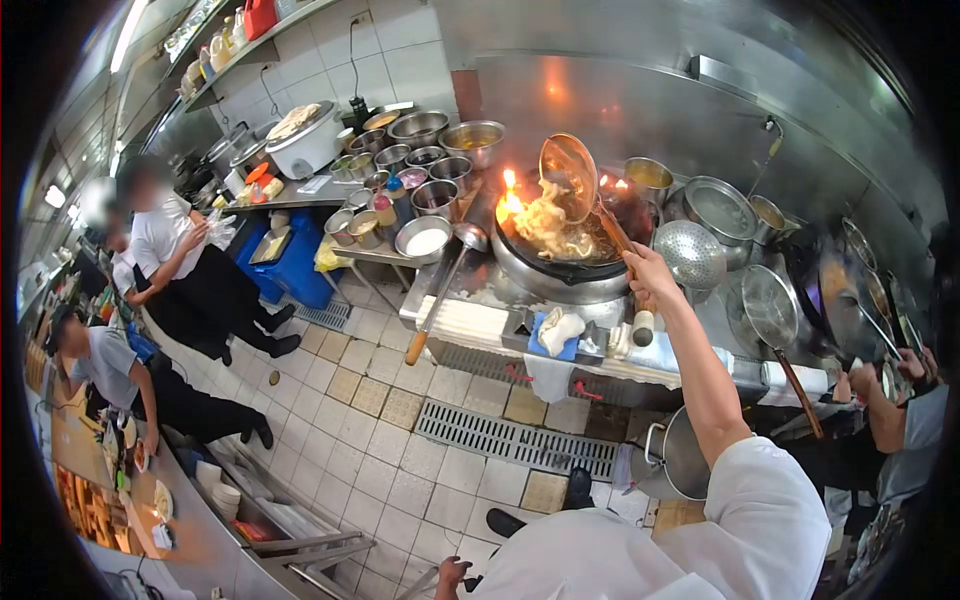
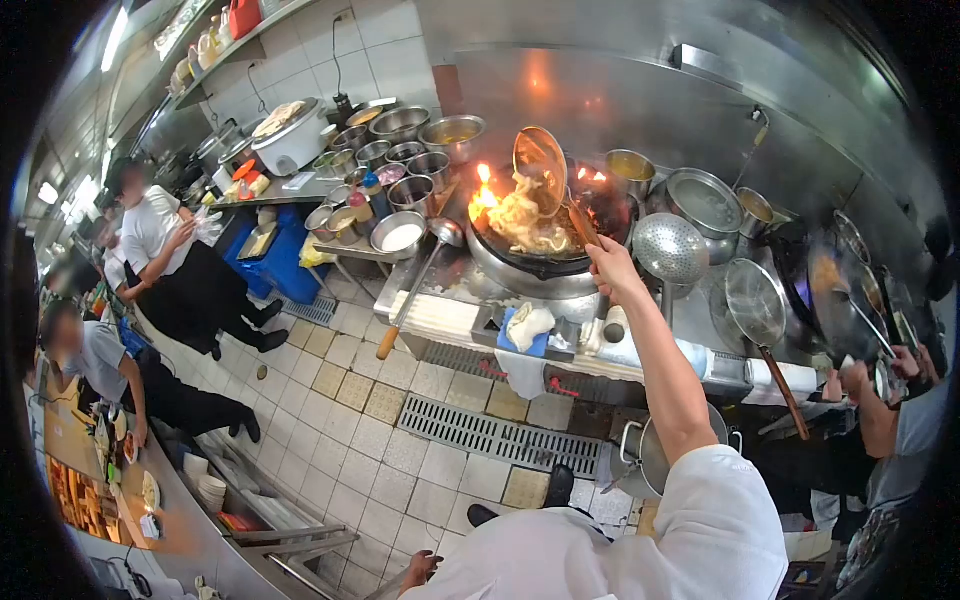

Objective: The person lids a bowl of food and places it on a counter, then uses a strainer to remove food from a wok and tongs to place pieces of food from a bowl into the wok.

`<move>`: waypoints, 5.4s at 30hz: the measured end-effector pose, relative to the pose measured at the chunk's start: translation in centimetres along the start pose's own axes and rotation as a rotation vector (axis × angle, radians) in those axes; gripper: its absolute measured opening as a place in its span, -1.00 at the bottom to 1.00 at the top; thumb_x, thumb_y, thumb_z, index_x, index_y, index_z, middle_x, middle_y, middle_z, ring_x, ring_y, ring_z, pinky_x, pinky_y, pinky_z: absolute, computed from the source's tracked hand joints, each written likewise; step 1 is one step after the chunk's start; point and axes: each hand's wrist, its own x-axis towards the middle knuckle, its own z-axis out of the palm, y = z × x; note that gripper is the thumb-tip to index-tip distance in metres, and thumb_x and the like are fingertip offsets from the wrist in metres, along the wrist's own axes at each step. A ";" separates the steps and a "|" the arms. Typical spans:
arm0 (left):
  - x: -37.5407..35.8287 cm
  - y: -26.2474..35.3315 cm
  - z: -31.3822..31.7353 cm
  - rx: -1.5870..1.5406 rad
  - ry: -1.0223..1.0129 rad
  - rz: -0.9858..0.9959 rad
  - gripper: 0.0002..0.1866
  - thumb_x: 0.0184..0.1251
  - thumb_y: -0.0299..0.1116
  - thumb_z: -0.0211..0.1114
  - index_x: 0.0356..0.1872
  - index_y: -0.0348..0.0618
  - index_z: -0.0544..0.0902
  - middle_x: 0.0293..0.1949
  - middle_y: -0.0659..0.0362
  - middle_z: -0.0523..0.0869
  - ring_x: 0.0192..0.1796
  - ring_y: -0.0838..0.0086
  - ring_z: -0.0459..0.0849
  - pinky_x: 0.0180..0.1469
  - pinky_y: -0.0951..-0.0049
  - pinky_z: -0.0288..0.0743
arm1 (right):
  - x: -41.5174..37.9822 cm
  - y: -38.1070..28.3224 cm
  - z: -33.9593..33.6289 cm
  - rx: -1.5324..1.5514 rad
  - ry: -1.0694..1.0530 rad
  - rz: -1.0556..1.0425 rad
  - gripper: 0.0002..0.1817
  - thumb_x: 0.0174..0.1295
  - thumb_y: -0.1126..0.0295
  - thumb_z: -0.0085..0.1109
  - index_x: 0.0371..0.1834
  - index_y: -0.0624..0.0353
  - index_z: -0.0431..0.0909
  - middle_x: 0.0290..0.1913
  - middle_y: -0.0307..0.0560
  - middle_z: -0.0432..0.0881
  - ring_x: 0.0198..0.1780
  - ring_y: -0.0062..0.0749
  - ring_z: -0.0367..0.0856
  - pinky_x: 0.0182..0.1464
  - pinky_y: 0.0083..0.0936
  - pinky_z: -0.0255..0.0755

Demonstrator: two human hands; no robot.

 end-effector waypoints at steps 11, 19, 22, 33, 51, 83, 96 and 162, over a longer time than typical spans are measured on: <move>1.7 1.0 0.3 0.145 -0.110 0.177 -0.38 -0.23 -0.32 0.42 -0.04 -0.36 0.48 -0.35 -0.04 0.65 -0.34 0.35 0.63 -0.29 0.40 0.52 | -0.7 -1.3 -6.1 0.304 0.048 0.067 -0.83 0.24 0.31 -0.06 -0.12 -0.03 0.36 -0.62 -0.27 0.29 -0.80 -0.75 0.03 -0.82 -0.76 -0.16; -1.4 -2.2 1.6 -0.152 0.008 0.116 -0.45 0.01 -0.35 0.21 0.09 -0.24 0.33 -0.60 0.19 0.45 -0.65 0.48 0.38 -0.69 0.50 0.33 | 12.7 2.5 -15.0 -0.837 0.593 -0.420 -0.54 0.03 0.36 0.10 0.06 0.16 0.34 -0.17 0.22 0.53 -0.07 0.08 0.47 -0.05 -0.20 0.32; -2.3 -5.4 2.3 -0.047 0.005 -0.028 -0.38 0.00 -0.40 0.20 0.17 -0.08 0.24 -0.48 0.16 0.51 -0.61 0.47 0.39 -0.68 0.45 0.34 | 16.2 4.1 -18.8 -0.741 0.501 -0.431 -0.57 0.04 0.38 0.11 0.03 0.17 0.36 -0.33 0.10 0.56 -0.25 -0.13 0.54 -0.18 -0.29 0.38; -1.3 -2.5 2.5 -0.012 0.013 -0.047 -0.41 -0.09 -0.46 0.27 0.09 -0.26 0.35 -0.34 0.01 0.61 -0.43 0.38 0.57 -0.50 0.40 0.50 | 1.9 3.2 -8.3 0.082 0.170 0.132 -0.78 0.23 0.35 -0.11 -0.06 -0.03 0.30 -0.63 -0.27 0.27 -0.80 -0.72 0.05 -0.83 -0.71 -0.14; -4.7 -6.5 1.0 0.004 0.159 0.283 -0.44 -0.02 -0.36 0.25 0.11 -0.04 0.35 -0.34 0.11 0.59 -0.55 0.45 0.45 -0.61 0.44 0.39 | 9.6 9.0 -1.2 0.868 -0.252 0.441 -0.72 0.32 0.16 -0.22 -0.42 0.12 0.19 -0.67 -0.31 0.18 -0.82 -0.75 -0.03 -0.88 -0.80 -0.18; 2.7 2.1 -0.7 0.370 -0.122 0.290 -0.56 -0.03 -0.28 0.27 -0.07 -0.25 0.54 -0.16 -0.01 0.63 -0.10 0.28 0.59 -0.07 0.44 0.46 | -9.8 7.6 -15.6 0.320 0.484 -0.064 -0.53 0.14 0.50 -0.04 0.14 -0.08 0.19 -0.63 -0.28 0.28 -0.81 -0.77 0.06 -0.85 -0.76 -0.22; 2.6 5.8 -0.6 0.372 -0.087 0.359 -0.56 -0.03 -0.23 0.27 -0.11 -0.25 0.57 -0.12 0.00 0.61 -0.03 0.28 0.56 0.01 0.47 0.40 | -4.7 6.2 -14.6 -0.033 0.490 -0.218 -0.45 0.07 0.50 -0.01 0.22 0.02 0.24 -0.65 -0.32 0.30 -0.77 -0.68 0.18 -0.79 -0.66 0.03; -15.8 63.6 38.5 0.584 -0.216 1.433 -0.35 -0.09 -0.38 0.23 0.12 -0.32 0.25 -0.25 -0.20 0.58 -0.17 -0.04 0.56 -0.10 0.16 0.42 | -8.6 7.7 -25.7 -0.774 0.965 -0.242 -0.40 0.02 0.48 -0.03 0.23 -0.04 0.21 -0.45 0.27 0.54 -0.36 0.21 0.51 -0.26 -0.05 0.37</move>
